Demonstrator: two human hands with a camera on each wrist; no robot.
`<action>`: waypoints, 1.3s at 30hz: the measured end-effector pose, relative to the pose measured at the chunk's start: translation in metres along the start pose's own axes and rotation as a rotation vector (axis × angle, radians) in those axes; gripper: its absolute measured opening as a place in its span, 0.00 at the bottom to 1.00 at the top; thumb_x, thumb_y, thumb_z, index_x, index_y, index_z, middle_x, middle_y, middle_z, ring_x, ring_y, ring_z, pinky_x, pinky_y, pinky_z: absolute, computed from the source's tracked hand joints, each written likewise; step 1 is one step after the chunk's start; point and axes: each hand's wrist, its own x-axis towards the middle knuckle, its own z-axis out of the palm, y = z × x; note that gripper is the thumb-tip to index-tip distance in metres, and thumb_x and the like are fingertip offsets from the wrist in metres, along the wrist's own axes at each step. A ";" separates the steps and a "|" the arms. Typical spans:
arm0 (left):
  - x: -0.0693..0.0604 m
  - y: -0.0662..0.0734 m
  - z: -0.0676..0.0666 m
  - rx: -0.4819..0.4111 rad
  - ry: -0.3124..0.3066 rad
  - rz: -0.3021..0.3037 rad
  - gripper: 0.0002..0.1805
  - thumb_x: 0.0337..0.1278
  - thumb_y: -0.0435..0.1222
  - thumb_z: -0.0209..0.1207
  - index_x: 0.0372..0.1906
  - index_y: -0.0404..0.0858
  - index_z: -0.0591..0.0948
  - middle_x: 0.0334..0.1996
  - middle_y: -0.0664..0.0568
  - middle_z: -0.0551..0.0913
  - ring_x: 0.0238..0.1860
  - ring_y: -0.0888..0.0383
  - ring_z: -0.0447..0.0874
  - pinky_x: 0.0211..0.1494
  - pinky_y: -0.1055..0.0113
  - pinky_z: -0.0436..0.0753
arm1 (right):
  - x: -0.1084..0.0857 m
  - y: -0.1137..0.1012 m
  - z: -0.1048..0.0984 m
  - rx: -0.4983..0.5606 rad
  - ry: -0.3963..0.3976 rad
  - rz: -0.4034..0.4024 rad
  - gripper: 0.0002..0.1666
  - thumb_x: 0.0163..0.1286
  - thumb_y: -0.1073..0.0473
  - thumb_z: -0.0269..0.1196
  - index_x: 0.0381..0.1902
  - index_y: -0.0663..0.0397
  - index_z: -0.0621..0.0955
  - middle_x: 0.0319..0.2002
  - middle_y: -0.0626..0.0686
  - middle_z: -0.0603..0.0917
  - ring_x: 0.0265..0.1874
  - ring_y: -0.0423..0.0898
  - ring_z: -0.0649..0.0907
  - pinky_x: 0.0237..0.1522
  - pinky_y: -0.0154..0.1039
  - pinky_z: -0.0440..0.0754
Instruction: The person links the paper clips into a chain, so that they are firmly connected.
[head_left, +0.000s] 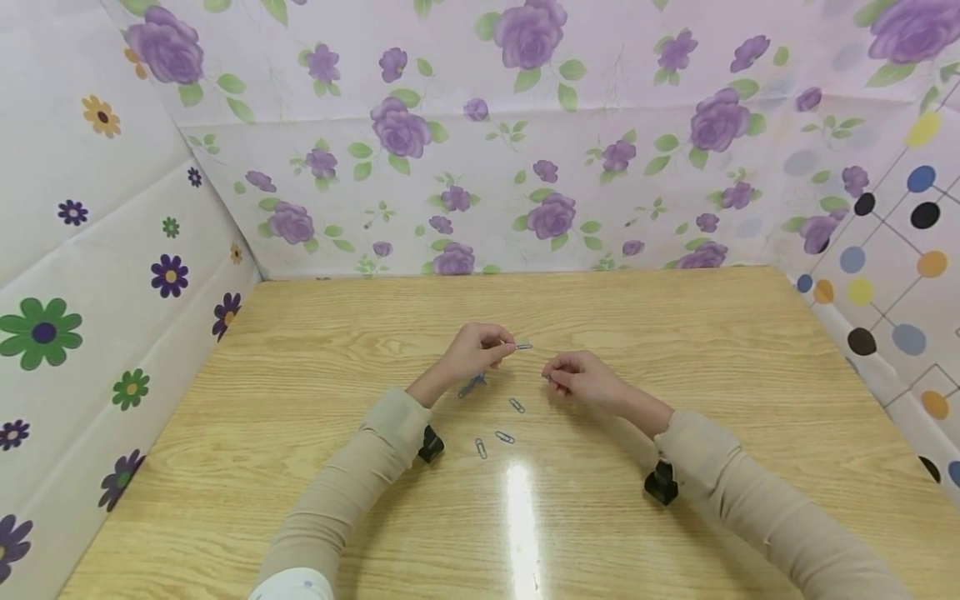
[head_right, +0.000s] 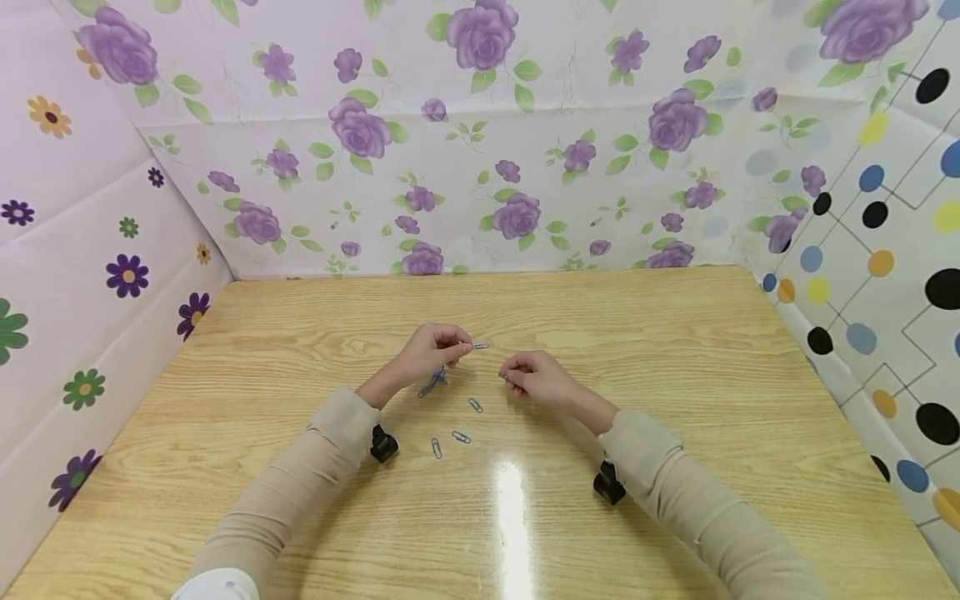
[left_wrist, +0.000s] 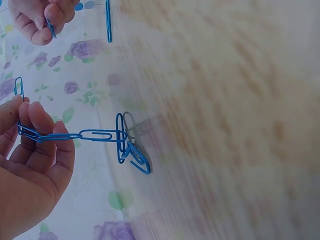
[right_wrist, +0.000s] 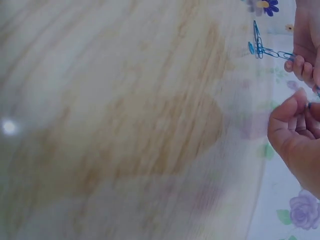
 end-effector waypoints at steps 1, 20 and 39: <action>0.000 -0.001 0.000 0.000 -0.001 0.002 0.10 0.60 0.33 0.55 0.38 0.28 0.80 0.18 0.39 0.76 0.21 0.47 0.75 0.24 0.70 0.74 | -0.001 0.000 -0.001 -0.006 0.001 -0.001 0.13 0.68 0.68 0.51 0.44 0.76 0.73 0.33 0.64 0.77 0.28 0.47 0.76 0.31 0.38 0.76; 0.002 -0.001 -0.001 -0.016 -0.038 0.017 0.10 0.60 0.33 0.55 0.37 0.27 0.80 0.17 0.43 0.75 0.24 0.38 0.75 0.25 0.69 0.75 | 0.008 -0.002 -0.005 -0.014 0.157 -0.070 0.16 0.68 0.63 0.54 0.40 0.76 0.78 0.31 0.65 0.82 0.31 0.60 0.81 0.35 0.48 0.81; 0.004 0.007 0.001 -0.073 -0.064 -0.020 0.10 0.61 0.31 0.53 0.35 0.24 0.78 0.18 0.47 0.74 0.22 0.51 0.74 0.29 0.59 0.78 | 0.016 -0.006 0.001 -0.106 0.279 -0.186 0.05 0.61 0.73 0.59 0.33 0.69 0.72 0.30 0.67 0.82 0.30 0.60 0.83 0.33 0.47 0.81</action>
